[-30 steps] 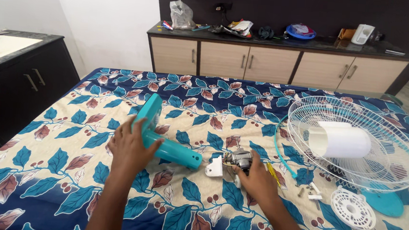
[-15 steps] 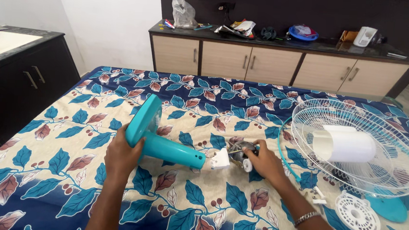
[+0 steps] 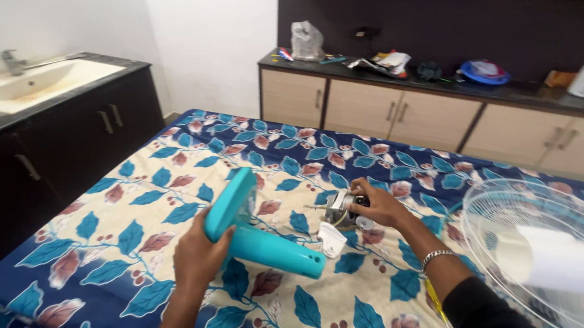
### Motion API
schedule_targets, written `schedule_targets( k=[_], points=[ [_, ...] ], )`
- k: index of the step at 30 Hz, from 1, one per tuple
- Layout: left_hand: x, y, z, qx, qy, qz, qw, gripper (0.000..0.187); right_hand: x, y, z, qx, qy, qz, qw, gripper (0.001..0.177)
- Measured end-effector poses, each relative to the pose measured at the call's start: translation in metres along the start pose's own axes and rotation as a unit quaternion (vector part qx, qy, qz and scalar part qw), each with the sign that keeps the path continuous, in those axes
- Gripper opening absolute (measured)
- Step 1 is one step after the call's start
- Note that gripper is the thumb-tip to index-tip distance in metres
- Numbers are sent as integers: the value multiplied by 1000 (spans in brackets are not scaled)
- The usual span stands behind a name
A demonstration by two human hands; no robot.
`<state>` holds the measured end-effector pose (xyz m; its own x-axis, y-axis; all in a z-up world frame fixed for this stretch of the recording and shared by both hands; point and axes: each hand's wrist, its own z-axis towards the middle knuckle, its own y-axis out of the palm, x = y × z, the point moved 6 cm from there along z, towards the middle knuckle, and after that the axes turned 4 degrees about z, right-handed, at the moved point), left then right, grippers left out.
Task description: The person disassembles a teal fan base on a table. They use a yellow screwdriver to remove screws from the back cover, detach the cover, and then unscrew internal components inside the base.
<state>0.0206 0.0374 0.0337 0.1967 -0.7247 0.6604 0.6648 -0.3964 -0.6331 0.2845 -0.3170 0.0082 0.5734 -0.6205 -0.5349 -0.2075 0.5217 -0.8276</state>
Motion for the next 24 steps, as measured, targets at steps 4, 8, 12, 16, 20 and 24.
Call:
schedule_targets(
  k=[4, 8, 12, 16, 20, 24],
  points=[
    [8, 0, -11, -6, -11, 8, 1000, 64, -3, 33, 37, -78, -64, 0, 995, 64],
    [18, -2, -21, -44, -28, 11, 999, 65, -4, 59, 57, -125, -94, -20, 987, 67],
    [26, -4, -26, -27, 1, 2, 1000, 62, -5, 68, 57, -133, -135, -25, 982, 64],
    [32, -4, -33, -8, 27, -9, 1000, 63, 2, 70, 50, -163, -47, -86, 982, 65],
    [33, 0, -42, -40, 17, 6, 999, 66, 0, 61, 36, -175, -65, -104, 977, 66],
    [19, 3, -43, -36, 43, -33, 998, 63, 4, 49, 16, -147, -82, -88, 982, 71]
  ],
)
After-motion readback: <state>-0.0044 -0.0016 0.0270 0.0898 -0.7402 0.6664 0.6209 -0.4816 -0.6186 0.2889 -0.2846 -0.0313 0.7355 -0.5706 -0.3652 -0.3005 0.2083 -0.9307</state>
